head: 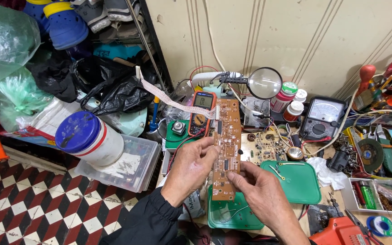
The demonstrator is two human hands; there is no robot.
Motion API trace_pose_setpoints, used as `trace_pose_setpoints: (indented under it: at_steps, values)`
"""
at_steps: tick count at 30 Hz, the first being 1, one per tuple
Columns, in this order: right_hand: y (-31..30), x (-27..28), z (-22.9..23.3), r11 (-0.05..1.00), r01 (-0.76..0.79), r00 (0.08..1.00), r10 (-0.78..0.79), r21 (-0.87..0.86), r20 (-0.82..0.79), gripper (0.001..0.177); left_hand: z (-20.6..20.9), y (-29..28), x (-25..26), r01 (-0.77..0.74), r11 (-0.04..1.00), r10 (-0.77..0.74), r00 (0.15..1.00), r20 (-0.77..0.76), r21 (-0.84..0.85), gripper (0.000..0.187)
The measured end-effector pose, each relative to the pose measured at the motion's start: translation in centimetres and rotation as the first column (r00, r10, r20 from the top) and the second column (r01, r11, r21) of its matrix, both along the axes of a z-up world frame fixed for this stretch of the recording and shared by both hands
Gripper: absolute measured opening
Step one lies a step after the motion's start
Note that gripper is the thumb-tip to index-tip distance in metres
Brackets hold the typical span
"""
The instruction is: The person is soldering and desoldering components on a printed circuit board using a soldering gun at a repair station.
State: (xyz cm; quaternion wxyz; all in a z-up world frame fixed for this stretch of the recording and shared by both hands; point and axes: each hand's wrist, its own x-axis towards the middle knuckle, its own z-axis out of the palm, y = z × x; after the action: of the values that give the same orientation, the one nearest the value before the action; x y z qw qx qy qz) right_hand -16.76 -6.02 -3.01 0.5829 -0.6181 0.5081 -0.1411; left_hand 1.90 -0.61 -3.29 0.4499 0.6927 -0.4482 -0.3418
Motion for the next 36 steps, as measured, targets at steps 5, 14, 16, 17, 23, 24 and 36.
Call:
trace_pose_setpoints:
  at_steps: [5,14,16,17,23,24,36]
  values:
    - [-0.1,-0.4,-1.6,0.999,0.012,0.995,-0.007,-0.046,0.103,0.023,1.3,0.2,0.1,-0.009,0.998,0.013,0.998,-0.060,0.064,0.064]
    - [1.2,-0.3,-1.6,0.983,0.162,0.888,-0.106,-0.089,0.447,0.036,0.9,0.4,-0.7,-0.230,0.967,0.179,0.921,-0.345,-0.113,0.031]
    - [1.9,-0.2,-1.1,0.978,0.173,0.892,-0.106,-0.116,0.440,0.036,1.1,1.0,-0.9,-0.249,0.950,0.179,0.928,-0.326,-0.187,0.020]
    - [2.2,-0.2,-0.8,0.977,0.167,0.893,-0.092,-0.134,0.440,0.036,1.6,1.6,-1.0,-0.235,0.951,0.204,0.965,-0.164,-0.200,0.015]
    - [4.9,0.0,-1.1,0.856,0.182,0.951,-0.027,-0.483,0.309,0.032,3.0,3.8,-0.8,-0.197,0.949,0.185,0.980,-0.071,-0.245,0.010]
    - [5.4,0.1,-1.4,0.757,0.153,0.962,0.033,-0.635,0.271,0.027,2.9,3.9,-0.7,-0.194,0.947,0.170,0.979,-0.114,-0.255,0.009]
    - [10.3,1.0,0.9,-0.083,-0.091,0.984,-0.158,-0.992,-0.077,0.037,3.7,6.1,0.2,-0.180,0.974,0.025,0.689,-0.725,-0.137,0.020]
